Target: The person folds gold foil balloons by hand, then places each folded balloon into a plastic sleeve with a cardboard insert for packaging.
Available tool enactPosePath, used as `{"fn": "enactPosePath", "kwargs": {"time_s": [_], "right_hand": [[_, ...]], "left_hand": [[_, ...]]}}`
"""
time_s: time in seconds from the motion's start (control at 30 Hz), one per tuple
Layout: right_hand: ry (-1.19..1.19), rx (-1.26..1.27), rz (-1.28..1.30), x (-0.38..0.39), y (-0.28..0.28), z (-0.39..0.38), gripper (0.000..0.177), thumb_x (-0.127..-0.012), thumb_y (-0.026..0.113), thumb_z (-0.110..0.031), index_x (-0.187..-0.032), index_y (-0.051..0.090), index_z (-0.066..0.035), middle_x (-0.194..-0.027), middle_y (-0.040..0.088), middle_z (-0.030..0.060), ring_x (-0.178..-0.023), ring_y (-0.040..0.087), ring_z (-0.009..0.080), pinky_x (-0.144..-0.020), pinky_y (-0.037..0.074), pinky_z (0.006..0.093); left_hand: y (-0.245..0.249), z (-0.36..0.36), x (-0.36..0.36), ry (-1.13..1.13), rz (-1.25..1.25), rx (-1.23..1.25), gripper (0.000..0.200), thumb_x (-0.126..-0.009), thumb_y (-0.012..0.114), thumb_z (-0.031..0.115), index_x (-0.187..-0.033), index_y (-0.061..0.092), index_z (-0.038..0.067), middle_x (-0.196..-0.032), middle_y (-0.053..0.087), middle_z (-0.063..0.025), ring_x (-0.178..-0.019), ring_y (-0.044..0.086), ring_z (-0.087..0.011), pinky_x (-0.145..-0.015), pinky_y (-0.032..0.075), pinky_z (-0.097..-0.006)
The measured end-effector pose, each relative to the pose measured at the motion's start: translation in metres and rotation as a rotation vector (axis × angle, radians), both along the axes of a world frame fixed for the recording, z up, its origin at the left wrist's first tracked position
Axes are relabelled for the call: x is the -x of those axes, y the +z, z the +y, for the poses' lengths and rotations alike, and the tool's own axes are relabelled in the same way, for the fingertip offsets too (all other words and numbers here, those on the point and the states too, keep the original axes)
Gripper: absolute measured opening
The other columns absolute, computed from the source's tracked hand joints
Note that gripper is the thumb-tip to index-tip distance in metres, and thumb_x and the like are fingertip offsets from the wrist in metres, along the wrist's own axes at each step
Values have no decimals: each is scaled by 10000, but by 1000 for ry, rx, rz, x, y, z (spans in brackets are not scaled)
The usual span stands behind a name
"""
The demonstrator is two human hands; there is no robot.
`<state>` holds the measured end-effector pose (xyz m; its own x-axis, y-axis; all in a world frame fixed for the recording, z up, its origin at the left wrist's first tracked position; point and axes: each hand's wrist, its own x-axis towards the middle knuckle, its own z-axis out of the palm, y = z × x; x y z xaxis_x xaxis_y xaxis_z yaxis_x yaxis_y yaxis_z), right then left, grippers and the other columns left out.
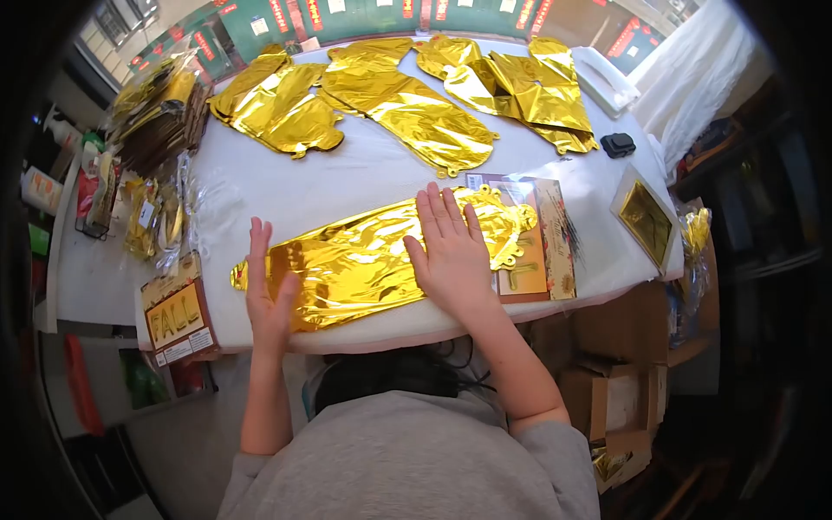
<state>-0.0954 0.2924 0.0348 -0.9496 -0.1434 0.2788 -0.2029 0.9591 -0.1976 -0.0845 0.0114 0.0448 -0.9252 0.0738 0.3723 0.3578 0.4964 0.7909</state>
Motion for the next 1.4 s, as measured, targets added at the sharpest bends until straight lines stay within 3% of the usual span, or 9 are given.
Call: {"fn": "enactPosePath", "kwargs": {"time_s": [0.13,0.17,0.23,0.37,0.57,0.67,0.9,1.27,1.4], "right_hand": [[2,-15,-38,1,4,0,621,-1080,455,-347,-1619,341,-60,-1693,321,138,-1570,292,295,-1281,185,458],[39,-8,-37,0,4,-1,621,-1080,455,-347,-1619,341,-60,-1693,321,138,-1570,292,295,-1281,185,458],[-4,-24,-72,0,5,-1,619,-1084,445,-335,-1625,327,-60,-1698,310,138,-1575,278,293,-1283,178,453],[25,-56,-67,1,6,0,615,-1088,433,-325,-1630,316,-59,-1702,301,137,-1582,260,291,-1283,173,448],[13,-24,-83,1,7,-1,617,-1084,433,-332,-1620,332,-42,-1694,318,148,-1578,266,295,-1285,158,467],[19,-39,-85,2,5,0,608,-1094,414,-322,-1630,315,-53,-1700,306,142,-1583,255,294,-1284,157,460],[26,-20,-56,0,8,-1,609,-1090,431,-332,-1616,341,-38,-1684,333,161,-1570,286,306,-1282,166,466],[-9,-113,-147,4,14,-3,652,-1103,404,-401,-1634,291,-40,-1712,270,151,-1589,239,301,-1279,167,483],[-7,-133,-158,4,14,-4,641,-1109,380,-378,-1650,257,-56,-1716,244,167,-1594,220,301,-1281,151,494]], "left_hand": [[-8,-38,4,26,-191,-1307,487,-1054,423,125,-1521,417,-13,-1623,378,-245,-1546,323,-332,-1305,220,-485],[-13,-49,4,58,-166,-1302,487,-1054,423,125,-1521,417,-13,-1623,378,-245,-1546,323,-332,-1305,220,-485],[-26,-68,3,-393,-152,-1892,488,-1061,414,136,-1525,406,-12,-1622,382,-239,-1544,320,-347,-1311,215,-499],[-24,-68,-15,-516,-31,-2082,447,-1067,403,134,-1486,458,-13,-1563,468,-232,-1504,391,-362,-1285,303,-502],[0,-94,-63,6,143,-1114,383,-993,492,42,-1363,587,13,-1334,675,-199,-1262,641,-351,-1139,480,-510],[20,-119,-76,448,274,448,558,-801,537,-55,-1344,652,6,-1369,667,-158,-1329,602,-360,-1189,409,-512],[-8,-174,-120,391,93,571,514,-878,523,-126,-1340,685,28,-1401,664,-147,-1388,566,-319,-1198,402,-491],[-23,-202,-127,633,635,362,142,-924,680,-96,-1030,702,-3,-1125,777,-151,-1122,737,-279,-1068,534,-421],[-2,-191,-126,512,313,223,167,-860,684,-122,-982,712,-11,-1113,783,-133,-1148,734,-303,-1100,509,-501]]}}
